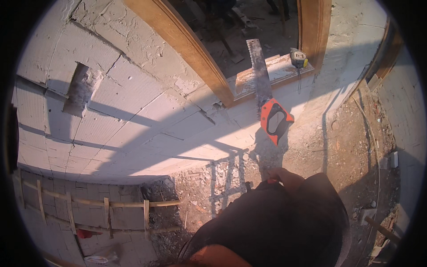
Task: The person uses a hammer and a chisel to chip a channel into a wall made of concrete blocks, repeatedly striking the chisel to remove material from the wall.
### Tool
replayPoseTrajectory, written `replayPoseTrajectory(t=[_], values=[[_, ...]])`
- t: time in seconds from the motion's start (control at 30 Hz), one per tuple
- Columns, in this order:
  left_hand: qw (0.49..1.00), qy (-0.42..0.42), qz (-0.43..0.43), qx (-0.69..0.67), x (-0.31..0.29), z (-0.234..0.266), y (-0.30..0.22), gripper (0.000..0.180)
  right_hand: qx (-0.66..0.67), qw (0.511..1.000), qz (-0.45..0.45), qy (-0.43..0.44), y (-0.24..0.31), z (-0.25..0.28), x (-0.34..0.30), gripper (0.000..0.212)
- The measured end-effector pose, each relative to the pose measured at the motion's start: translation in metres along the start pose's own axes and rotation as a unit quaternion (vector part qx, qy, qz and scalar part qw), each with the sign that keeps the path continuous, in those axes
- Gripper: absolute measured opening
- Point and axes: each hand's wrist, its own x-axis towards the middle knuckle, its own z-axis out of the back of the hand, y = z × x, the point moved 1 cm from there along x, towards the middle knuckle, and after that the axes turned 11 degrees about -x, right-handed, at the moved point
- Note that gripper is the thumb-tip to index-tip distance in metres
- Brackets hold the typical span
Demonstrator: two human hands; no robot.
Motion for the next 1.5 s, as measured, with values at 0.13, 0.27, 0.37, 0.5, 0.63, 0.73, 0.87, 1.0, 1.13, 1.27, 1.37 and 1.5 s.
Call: replayPoseTrajectory(t=[0.13,0.27,0.37,0.5,0.63,0.73,0.87,1.0,1.13,1.27,1.37,1.5], values=[[0.998,0.037,-0.022,0.052,0.042,0.012,-0.028,0.023,0.238,0.958,-0.004,-0.159,-0.021,0.032,-0.087,0.032],[0.99,0.066,-0.056,0.113,0.069,0.023,-0.053,0.024,0.362,0.902,-0.126,-0.198,-0.071,-0.032,-0.077,0.026],[0.984,0.076,-0.073,0.147,0.088,0.022,-0.065,0.025,0.419,0.881,-0.156,-0.157,-0.11,-0.055,-0.067,0.028],[0.975,0.079,-0.09,0.189,0.095,0.022,-0.073,0.026,0.606,0.793,-0.036,-0.044,-0.153,-0.091,-0.084,0.031],[0.991,0.071,-0.107,0.043,0.074,-0.003,-0.056,0.03,0.456,0.883,-0.071,-0.082,-0.137,-0.045,-0.087,0.031],[0.998,-0.007,-0.052,-0.026,0.078,-0.006,-0.065,0.028,0.336,0.928,-0.05,-0.154,-0.096,-0.003,-0.079,0.03],[0.983,-0.115,-0.005,-0.141,0.057,0.032,-0.127,0.025,0.173,0.962,-0.026,-0.212,-0.031,0.035,-0.078,0.03],[0.966,-0.212,-0.046,-0.141,-0.002,0.131,-0.231,0.027,0.09,0.977,-0.021,-0.192,0.01,0.025,-0.09,0.03],[0.927,-0.301,-0.223,-0.02,-0.046,0.26,-0.358,0.028,0.059,0.978,-0.052,-0.191,0.014,-0.006,-0.113,0.031],[0.787,-0.373,-0.479,0.113,-0.072,0.346,-0.442,0.008,0.058,0.968,-0.091,-0.228,0.034,-0.016,-0.151,0.031],[0.682,-0.413,-0.568,0.205,-0.09,0.396,-0.489,0.007,0.033,0.957,-0.043,-0.286,0.06,0.0,-0.185,0.031],[0.553,-0.474,-0.64,0.247,-0.081,0.454,-0.53,0.012,-0.029,0.888,0.188,-0.419,0.106,0.029,-0.213,0.031]])
